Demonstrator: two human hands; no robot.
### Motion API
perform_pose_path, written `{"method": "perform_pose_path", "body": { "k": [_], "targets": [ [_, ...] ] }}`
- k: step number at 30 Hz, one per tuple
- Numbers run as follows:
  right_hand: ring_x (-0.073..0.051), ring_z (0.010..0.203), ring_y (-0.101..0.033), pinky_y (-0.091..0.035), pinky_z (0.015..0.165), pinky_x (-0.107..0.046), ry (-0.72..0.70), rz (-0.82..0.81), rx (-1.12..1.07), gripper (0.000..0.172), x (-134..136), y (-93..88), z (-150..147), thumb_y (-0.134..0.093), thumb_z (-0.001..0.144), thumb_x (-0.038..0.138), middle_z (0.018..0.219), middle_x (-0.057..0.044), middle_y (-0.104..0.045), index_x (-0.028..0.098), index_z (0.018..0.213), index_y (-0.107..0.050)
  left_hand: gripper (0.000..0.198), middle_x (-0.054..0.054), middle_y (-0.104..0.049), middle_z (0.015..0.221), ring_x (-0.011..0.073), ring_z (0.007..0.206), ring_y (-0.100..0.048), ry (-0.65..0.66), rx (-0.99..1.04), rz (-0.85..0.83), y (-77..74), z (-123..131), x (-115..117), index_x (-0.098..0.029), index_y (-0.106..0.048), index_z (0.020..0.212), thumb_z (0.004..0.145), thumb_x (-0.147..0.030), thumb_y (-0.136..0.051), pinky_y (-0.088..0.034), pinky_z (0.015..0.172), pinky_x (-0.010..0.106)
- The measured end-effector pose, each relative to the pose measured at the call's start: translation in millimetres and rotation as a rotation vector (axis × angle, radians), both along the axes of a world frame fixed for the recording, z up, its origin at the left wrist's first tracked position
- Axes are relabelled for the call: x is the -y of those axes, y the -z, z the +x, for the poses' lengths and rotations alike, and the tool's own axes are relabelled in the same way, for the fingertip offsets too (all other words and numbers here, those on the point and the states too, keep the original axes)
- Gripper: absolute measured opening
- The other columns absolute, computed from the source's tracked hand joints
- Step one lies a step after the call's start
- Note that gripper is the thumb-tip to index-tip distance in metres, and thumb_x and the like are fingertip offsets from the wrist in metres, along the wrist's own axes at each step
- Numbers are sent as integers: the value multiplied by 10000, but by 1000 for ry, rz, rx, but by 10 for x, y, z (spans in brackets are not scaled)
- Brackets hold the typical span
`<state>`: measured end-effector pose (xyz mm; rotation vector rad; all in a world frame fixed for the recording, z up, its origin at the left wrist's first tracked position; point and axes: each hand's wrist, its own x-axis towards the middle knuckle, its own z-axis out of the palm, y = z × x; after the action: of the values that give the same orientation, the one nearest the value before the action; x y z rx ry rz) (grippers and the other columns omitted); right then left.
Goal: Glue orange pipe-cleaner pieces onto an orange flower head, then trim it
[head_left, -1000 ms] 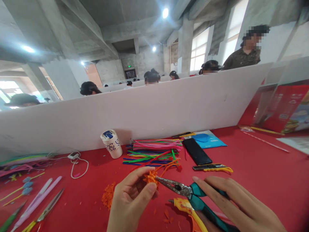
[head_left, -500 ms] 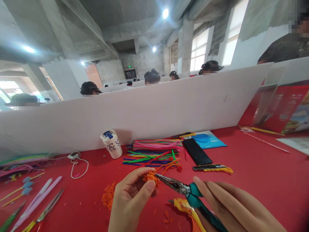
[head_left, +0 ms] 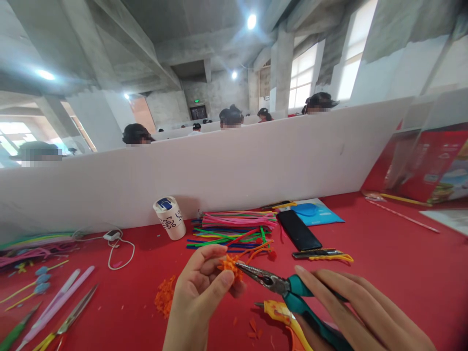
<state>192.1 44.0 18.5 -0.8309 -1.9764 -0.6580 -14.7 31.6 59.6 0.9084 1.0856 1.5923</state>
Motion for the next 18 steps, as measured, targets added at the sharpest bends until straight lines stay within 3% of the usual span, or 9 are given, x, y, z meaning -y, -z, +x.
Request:
{"method": "perform_pose_path", "body": {
  "k": [4, 11, 18],
  "targets": [
    [-211, 886, -601, -481, 763, -321, -55, -122, -57, 363, -16, 26, 34, -628, 786, 201, 1024, -100, -604, 128, 1138, -583, 187, -19, -631, 571, 89, 478, -550, -9, -2, 17, 4, 17, -25, -164, -639, 770, 641, -266, -726, -423, 495, 188],
    [-218, 896, -602, -460, 806, -343, 13, -95, -79, 369, 12, 35, -3, -630, 788, 189, 1024, -90, -616, 148, 1152, -584, 236, 12, -666, 708, 120, 629, -571, -79, -127, 31, 17, 34, -9, -185, -677, 822, 601, -241, -736, -445, 567, 188],
    [-218, 857, -639, -524, 699, -316, 30, -171, -27, 326, -8, 10, -39, -573, 812, 294, 1003, -94, -633, 157, 1107, -597, 232, 29, -682, 819, 199, 727, -609, -442, -572, 140, 75, 75, 6, -234, -690, 870, 640, -249, -720, -467, 725, 291]
  ]
}}
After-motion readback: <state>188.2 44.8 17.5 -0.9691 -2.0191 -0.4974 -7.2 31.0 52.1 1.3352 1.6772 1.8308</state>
